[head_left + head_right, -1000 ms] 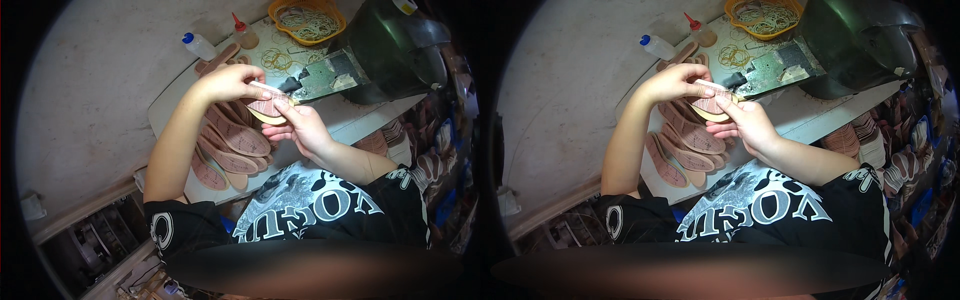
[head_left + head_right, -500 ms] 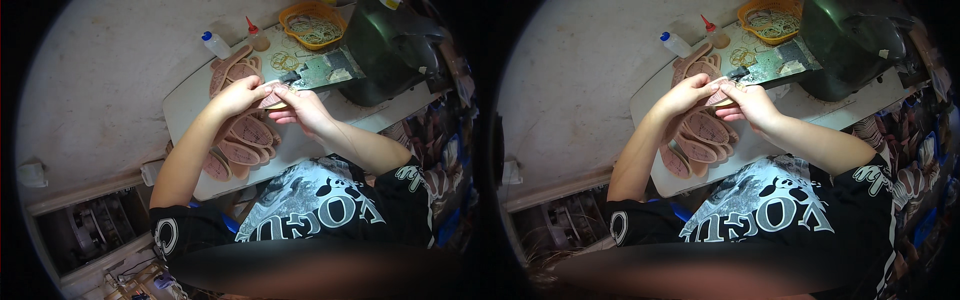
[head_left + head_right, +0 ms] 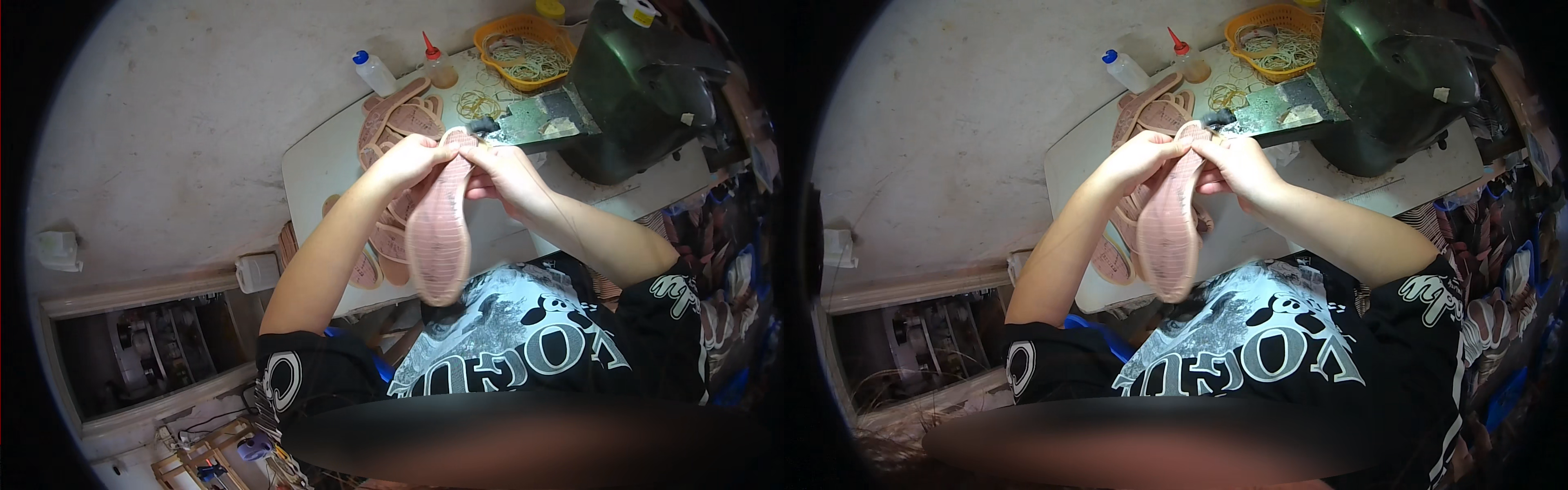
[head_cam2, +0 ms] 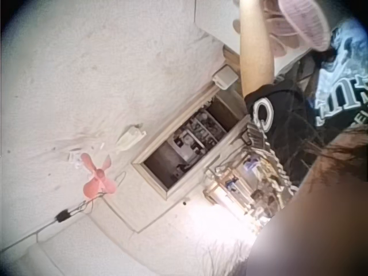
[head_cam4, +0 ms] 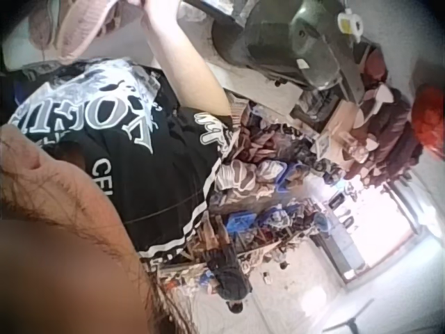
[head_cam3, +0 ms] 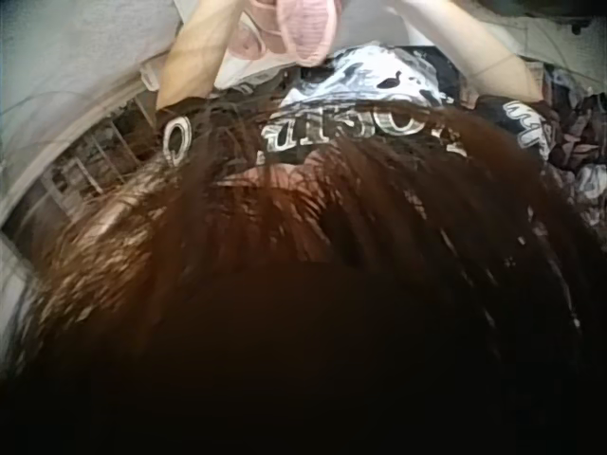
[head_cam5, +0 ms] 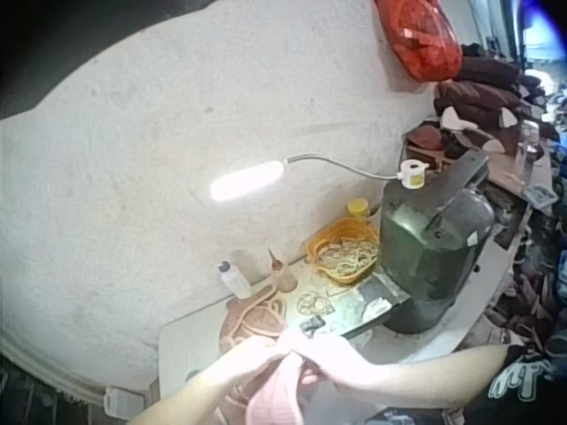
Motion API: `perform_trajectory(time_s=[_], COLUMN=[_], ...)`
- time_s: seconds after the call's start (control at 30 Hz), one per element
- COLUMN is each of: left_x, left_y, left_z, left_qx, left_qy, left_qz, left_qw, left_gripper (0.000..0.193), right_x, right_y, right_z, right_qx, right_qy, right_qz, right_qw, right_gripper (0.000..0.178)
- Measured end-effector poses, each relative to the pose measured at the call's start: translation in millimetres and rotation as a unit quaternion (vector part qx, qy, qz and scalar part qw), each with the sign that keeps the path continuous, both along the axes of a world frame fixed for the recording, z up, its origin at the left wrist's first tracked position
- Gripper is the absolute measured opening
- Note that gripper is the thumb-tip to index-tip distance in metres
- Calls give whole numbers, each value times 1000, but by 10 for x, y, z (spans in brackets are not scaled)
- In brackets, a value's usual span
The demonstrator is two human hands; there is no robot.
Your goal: The person is assembling shoe components, applying adhesive to soles and insoles, and using a finishing machine at a workstation.
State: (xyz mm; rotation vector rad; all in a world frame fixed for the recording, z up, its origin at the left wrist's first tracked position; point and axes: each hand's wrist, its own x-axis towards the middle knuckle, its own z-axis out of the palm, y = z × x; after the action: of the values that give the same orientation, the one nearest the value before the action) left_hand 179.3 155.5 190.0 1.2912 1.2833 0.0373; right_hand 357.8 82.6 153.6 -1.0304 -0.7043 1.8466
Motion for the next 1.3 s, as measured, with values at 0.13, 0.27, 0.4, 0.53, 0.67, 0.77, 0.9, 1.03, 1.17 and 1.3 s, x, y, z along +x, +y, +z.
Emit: perform_trajectory(time_s=[0.13,0.27,0.4,0.53,0.67,0.77,0.9,1.03,1.17,1.3], left_x=[90,107,83,17,-44,-26,-163,-148,99,82], left_y=[-71,-67,22,169,313,387,292,-267,-920,-1255], left_z=[90,56,42,-34,-262,-240,-232,-165,-44,-100], left_qx=[-53,-57,-8,16,70,96,146,170,226,462], left_qy=[-13,-22,-5,-12,-4,-27,-74,-261,-397,-203], left_qz=[37,64,58,57,89,113,120,222,265,149], left_qw=[998,996,998,998,994,989,979,924,849,851], left_gripper=[39,47,45,48,48,47,41,26,34,42], right_x=[108,452,662,601,521,393,126,33,112,205], right_y=[-13,-164,-378,-393,-280,-160,-140,-385,-506,-466], right_z=[13,110,114,54,0,-141,15,66,47,231], right_qx=[-20,48,57,11,9,7,40,113,133,263], right_qy=[-6,-11,-111,-54,-6,24,72,19,-37,-167], right_qz=[25,242,211,94,60,61,67,162,202,58], right_qw=[999,969,970,994,998,998,994,980,970,948], right_gripper=[24,36,37,31,30,29,30,30,32,42])
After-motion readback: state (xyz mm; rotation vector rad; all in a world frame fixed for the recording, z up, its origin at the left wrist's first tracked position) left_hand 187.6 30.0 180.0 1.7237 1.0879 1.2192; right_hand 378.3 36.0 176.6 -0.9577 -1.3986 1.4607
